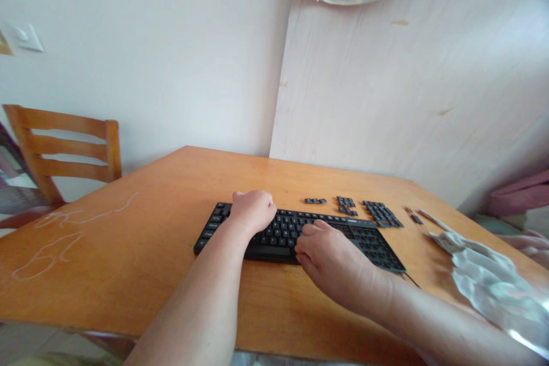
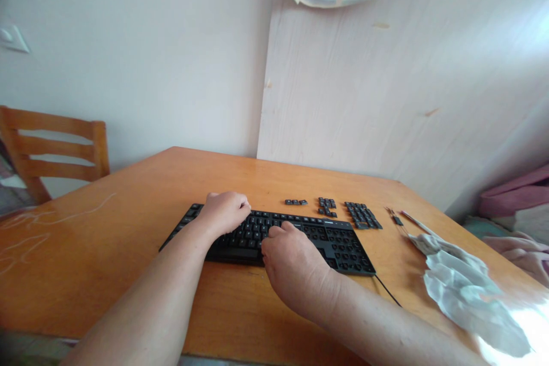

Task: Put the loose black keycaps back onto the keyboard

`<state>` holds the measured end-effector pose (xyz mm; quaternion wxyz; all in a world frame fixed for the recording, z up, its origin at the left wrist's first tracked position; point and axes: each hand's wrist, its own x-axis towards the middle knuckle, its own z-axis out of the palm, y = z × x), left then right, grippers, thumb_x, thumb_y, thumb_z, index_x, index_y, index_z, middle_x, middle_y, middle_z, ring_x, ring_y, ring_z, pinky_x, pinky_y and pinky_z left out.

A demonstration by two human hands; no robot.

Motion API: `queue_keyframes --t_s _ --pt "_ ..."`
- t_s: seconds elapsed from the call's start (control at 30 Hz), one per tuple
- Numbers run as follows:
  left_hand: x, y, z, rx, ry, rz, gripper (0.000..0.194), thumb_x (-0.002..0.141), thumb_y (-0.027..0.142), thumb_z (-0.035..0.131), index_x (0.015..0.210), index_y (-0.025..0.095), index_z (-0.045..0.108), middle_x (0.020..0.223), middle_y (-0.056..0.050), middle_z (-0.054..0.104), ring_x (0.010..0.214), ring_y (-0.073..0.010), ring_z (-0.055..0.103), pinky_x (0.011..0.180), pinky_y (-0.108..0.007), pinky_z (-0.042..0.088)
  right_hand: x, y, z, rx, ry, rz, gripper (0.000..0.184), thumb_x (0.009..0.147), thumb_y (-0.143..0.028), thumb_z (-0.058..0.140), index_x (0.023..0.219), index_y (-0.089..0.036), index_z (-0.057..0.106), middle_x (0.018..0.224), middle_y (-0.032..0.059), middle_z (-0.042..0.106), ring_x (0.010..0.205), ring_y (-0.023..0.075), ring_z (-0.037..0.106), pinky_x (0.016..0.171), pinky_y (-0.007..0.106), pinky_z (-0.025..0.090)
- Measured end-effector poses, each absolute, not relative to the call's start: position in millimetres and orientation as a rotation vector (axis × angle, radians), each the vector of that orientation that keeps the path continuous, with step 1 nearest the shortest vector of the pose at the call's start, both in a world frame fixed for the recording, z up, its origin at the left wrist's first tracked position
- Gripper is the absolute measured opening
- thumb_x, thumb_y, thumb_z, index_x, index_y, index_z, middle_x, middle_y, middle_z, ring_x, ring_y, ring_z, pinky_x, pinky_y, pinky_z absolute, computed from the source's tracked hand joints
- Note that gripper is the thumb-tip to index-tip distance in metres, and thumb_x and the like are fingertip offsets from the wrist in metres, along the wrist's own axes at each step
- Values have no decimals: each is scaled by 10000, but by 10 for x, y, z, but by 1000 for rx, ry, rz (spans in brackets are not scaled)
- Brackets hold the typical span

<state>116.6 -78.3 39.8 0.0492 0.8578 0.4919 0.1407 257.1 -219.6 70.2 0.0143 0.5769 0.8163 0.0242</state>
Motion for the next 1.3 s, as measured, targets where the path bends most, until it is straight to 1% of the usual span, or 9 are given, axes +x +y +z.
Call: queue_keyframes --t_s 0.3,0.43,0.67,0.8,0.93,1.07,1.3 --pt "1167 -792 404 2618 1494 434 324 874 315 431 748 188 700 883 -108 744 882 -273 665 883 -465 409 2515 -2224 736 1784 2515 116 223 898 -137 513 725 -166 649 795 77 620 804 193 530 740 320 356" --pt "1167 -795 405 2610 1499 436 314 870 299 433 754 194 705 888 -102 748 881 -259 665 899 -456 400 2505 -2215 734 1775 2505 129 210 885 -124 520 724 -168 649 785 74 616 778 189 522 718 317 354" --pt "1167 -791 405 2598 1500 429 305 869 294 437 754 199 703 885 -97 750 870 -253 664 900 -451 400 2656 -2223 673 1903 2599 53 258 912 -151 494 684 -178 613 790 49 604 800 171 519 767 296 371" --pt "1170 -783 407 2602 1497 420 304 864 279 431 752 202 703 882 -97 752 870 -247 662 900 -447 400 2749 -2284 710 1993 2663 53 255 906 -145 505 669 -185 591 783 36 586 804 166 512 760 283 378" --pt "1170 -782 409 2609 1491 426 311 863 288 428 739 198 699 879 -100 751 864 -254 661 899 -463 403 2751 -2331 685 1912 2684 41 253 904 -124 491 689 -191 607 784 38 594 804 171 517 751 293 378" --pt "1169 -788 408 2596 1500 414 311 868 292 430 758 199 705 895 -103 754 891 -254 662 908 -457 400 2737 -2339 617 1817 2702 43 259 907 -113 477 706 -193 620 769 36 608 801 172 528 782 307 380" --pt "1164 -786 410 2614 1492 427 309 868 295 430 748 201 699 895 -100 755 880 -255 665 885 -447 408 2752 -2342 643 1814 2711 87 272 913 -121 475 684 -194 601 759 36 603 791 174 521 758 311 375"
